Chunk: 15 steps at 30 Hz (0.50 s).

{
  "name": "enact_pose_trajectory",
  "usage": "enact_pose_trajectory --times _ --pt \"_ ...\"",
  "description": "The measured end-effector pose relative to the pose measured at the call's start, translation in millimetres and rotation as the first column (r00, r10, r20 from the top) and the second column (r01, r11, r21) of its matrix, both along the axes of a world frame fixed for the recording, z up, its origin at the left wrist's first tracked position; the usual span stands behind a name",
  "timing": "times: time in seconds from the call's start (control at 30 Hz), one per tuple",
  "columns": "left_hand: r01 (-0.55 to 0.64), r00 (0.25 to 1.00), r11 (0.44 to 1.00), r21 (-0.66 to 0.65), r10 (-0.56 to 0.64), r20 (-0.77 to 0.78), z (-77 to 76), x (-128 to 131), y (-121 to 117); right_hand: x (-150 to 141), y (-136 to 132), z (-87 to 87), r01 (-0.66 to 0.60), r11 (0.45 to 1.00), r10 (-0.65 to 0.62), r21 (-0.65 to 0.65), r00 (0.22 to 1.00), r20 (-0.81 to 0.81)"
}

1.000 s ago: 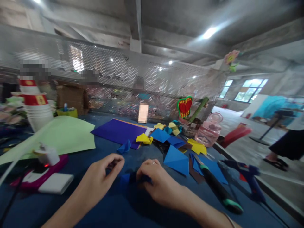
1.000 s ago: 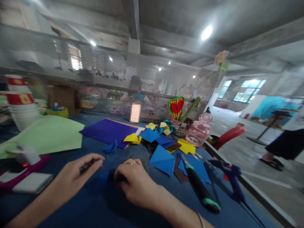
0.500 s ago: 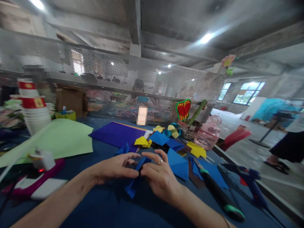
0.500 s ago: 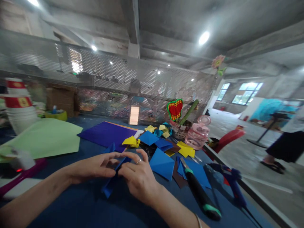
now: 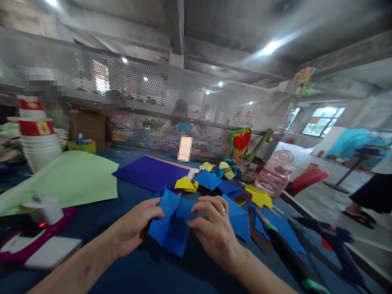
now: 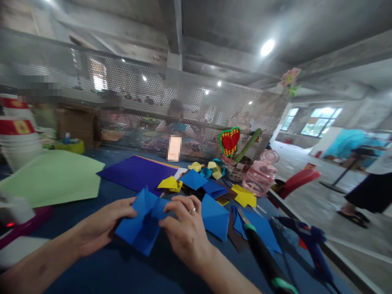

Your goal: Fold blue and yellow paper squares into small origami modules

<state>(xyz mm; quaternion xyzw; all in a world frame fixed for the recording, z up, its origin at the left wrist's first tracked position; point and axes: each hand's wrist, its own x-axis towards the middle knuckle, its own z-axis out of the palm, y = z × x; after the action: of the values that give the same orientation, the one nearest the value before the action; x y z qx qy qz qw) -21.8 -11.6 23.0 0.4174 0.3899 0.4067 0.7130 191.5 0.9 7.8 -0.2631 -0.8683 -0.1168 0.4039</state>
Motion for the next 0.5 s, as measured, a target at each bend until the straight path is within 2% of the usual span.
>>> enact_pose_trajectory --times 0.23,0.5 --pt "0.092 0.989 0.996 -0.014 -0.09 0.114 1.4 -4.0 -4.4 0.1 3.9 0.4 0.031 0.999 -0.031 -0.011 0.998 -0.058" --pt "0.046 0.994 0.998 0.031 -0.049 0.098 -2.7 -1.0 -3.4 1.3 6.7 -2.7 0.028 0.998 -0.032 -0.055 0.998 -0.059"
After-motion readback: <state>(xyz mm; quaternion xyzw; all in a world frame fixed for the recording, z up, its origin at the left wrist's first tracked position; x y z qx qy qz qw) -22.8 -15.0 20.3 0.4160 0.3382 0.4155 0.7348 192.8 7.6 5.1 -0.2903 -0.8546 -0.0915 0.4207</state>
